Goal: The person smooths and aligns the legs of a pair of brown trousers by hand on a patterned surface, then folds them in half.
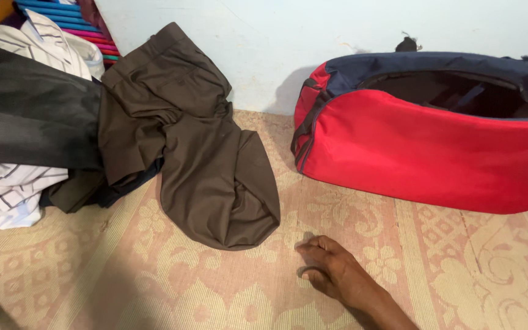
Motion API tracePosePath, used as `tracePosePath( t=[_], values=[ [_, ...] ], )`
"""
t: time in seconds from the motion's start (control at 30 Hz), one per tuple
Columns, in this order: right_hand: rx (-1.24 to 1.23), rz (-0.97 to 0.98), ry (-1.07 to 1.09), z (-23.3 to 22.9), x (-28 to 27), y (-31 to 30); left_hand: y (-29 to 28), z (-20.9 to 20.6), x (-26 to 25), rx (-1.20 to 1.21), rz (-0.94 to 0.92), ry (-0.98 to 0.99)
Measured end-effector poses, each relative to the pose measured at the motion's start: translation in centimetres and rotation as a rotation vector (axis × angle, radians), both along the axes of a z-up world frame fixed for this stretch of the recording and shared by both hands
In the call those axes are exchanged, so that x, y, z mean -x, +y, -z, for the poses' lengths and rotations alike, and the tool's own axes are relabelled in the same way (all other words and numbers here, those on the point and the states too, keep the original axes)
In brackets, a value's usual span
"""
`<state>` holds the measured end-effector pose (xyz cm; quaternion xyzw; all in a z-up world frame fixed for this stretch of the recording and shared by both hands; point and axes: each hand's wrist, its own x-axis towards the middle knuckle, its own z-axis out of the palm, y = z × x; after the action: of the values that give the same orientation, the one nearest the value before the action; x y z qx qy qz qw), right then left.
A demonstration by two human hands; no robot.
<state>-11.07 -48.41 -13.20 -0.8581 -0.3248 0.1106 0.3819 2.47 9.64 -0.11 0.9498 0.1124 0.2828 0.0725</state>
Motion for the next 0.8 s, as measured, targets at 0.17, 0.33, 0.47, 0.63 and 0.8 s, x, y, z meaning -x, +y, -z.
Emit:
tracePosePath(
  t=[0.17,0.33,0.47,0.63,0.8],
  values=[
    [-0.081,-0.074,-0.121,0.4,0.0,-0.3,-8.8,10.4,2.0,-0.073,0.582,0.409],
    [-0.019,-0.021,-0.106,0.9,0.1,-0.5,-17.2,18.0,2.0,0.006,0.505,0.450],
    [-0.032,0.091,-0.139,0.9,0.7,-0.3,-21.8,18.3,0.9,0.459,0.422,-0.024],
    [-0.009,0.344,-0.142,0.2,0.5,1.2,-39.7,14.7,6.2,0.889,1.126,0.147],
    [-0.232,0.743,-0.333,-1.0,-0.8,-2.2,-42.3,7.2,9.9,0.908,1.452,0.315]
  ],
)
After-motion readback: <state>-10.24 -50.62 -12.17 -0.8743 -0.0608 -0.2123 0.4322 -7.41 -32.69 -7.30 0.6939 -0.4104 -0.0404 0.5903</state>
